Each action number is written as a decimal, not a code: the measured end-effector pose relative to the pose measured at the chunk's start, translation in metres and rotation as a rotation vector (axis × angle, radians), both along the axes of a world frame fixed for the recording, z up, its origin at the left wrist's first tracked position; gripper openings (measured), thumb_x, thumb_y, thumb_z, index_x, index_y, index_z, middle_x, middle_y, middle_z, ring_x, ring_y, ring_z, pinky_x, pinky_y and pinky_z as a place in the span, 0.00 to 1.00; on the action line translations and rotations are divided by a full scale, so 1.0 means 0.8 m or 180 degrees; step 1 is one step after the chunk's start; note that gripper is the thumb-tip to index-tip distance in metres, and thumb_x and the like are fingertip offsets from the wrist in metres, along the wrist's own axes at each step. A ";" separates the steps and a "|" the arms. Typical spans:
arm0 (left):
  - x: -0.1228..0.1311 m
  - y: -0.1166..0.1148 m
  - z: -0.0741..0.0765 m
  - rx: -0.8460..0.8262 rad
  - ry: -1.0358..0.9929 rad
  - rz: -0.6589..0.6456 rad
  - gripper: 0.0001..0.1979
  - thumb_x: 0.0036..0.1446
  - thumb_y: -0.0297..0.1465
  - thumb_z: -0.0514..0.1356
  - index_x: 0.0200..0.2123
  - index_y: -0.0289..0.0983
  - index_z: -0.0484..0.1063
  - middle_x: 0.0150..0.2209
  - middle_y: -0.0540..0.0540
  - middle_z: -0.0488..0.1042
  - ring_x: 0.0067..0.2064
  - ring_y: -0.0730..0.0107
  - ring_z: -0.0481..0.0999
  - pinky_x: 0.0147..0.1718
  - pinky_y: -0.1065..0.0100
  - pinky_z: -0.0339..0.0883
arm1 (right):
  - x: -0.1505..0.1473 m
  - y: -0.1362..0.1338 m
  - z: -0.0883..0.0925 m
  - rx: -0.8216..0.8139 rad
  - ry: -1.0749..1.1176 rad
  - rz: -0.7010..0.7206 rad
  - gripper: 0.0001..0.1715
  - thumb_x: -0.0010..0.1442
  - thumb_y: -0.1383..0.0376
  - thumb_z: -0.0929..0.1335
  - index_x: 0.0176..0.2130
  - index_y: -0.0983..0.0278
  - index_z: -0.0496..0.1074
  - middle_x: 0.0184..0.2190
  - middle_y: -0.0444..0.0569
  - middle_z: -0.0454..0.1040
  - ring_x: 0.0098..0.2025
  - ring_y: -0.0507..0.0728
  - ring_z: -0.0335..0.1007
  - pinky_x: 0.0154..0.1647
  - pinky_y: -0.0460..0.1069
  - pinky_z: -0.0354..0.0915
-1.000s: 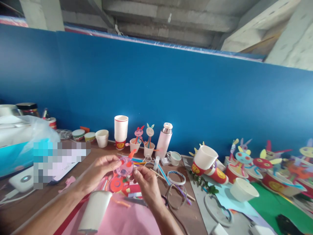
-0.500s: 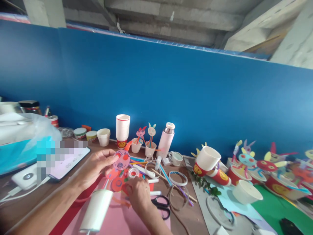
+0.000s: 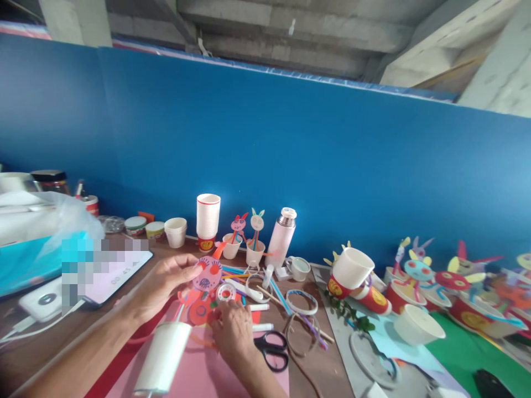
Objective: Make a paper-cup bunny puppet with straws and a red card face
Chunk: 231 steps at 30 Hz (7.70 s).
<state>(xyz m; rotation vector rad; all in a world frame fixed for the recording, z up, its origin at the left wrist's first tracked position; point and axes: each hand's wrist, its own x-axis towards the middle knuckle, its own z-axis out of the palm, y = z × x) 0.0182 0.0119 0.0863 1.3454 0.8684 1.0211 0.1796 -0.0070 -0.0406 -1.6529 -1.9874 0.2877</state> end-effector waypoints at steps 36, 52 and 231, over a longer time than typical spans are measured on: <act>-0.004 0.002 0.001 -0.0002 -0.0072 0.0023 0.09 0.49 0.34 0.60 0.24 0.34 0.67 0.20 0.53 0.63 0.18 0.81 0.60 0.18 0.76 0.54 | 0.003 -0.003 0.012 0.0017 -0.0322 0.0022 0.09 0.50 0.72 0.62 0.26 0.62 0.70 0.27 0.45 0.71 0.31 0.53 0.64 0.35 0.47 0.52; -0.005 0.000 0.005 -0.0058 -0.0155 0.0084 0.09 0.49 0.34 0.60 0.25 0.33 0.68 0.20 0.53 0.64 0.19 0.82 0.61 0.18 0.77 0.54 | 0.000 -0.013 0.014 0.0219 -0.0660 0.0612 0.06 0.53 0.64 0.66 0.33 0.54 0.72 0.38 0.45 0.67 0.43 0.59 0.59 0.42 0.54 0.51; 0.004 -0.001 0.002 0.0751 0.1023 0.0590 0.12 0.48 0.36 0.56 0.21 0.33 0.68 0.16 0.54 0.61 0.19 0.78 0.57 0.18 0.76 0.51 | -0.003 -0.012 0.103 -0.0860 0.4433 0.0764 0.13 0.55 0.58 0.66 0.29 0.67 0.67 0.23 0.46 0.70 0.23 0.49 0.62 0.27 0.45 0.60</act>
